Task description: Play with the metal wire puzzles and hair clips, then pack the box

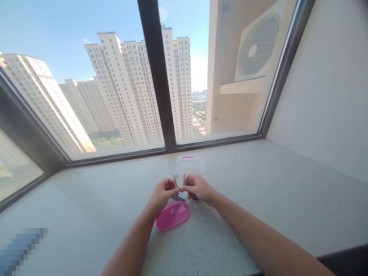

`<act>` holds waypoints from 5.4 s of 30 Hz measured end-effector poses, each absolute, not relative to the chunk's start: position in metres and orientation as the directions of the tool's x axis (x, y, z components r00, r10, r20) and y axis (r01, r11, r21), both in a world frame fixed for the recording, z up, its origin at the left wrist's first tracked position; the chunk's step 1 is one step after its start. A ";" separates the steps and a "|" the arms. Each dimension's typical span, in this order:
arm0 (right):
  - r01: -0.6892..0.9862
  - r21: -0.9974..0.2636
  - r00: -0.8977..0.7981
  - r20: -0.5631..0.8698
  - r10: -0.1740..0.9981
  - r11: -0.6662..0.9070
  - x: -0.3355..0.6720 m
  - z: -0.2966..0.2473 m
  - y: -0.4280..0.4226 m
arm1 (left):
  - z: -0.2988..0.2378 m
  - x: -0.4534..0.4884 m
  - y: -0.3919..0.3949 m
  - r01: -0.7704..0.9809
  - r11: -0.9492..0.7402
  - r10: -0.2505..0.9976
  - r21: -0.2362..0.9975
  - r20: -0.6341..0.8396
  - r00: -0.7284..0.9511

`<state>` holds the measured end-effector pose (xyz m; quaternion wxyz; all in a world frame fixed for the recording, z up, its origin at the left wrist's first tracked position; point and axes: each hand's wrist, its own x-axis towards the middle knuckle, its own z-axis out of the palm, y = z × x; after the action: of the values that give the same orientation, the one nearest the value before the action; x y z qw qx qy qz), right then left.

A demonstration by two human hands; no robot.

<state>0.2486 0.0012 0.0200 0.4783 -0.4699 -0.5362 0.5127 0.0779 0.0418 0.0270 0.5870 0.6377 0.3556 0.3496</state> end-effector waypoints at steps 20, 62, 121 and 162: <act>0.053 -0.998 -0.144 0.017 0.989 0.025 0.248 0.014 0.002 | 0.029 0.079 0.042 0.071 -0.059 0.866 0.996 0.015 0.500; 0.085 -0.991 -0.114 0.092 0.989 0.102 0.247 0.012 0.008 | 0.015 0.084 0.043 0.029 -0.061 0.820 0.998 0.034 0.571; 0.052 -0.997 -0.130 0.058 0.990 0.065 0.253 0.021 0.002 | 0.031 0.085 0.036 0.105 -0.134 0.842 0.985 0.057 0.537; 0.082 -0.991 -0.152 0.094 0.984 0.107 0.249 0.011 0.005 | 0.035 0.081 0.037 0.129 -0.147 0.872 0.981 0.067 0.484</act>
<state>0.2489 0.0048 0.0109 0.4631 -0.4575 -0.5824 0.4869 0.0806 0.0370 0.0355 0.5371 0.6736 0.3716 0.3461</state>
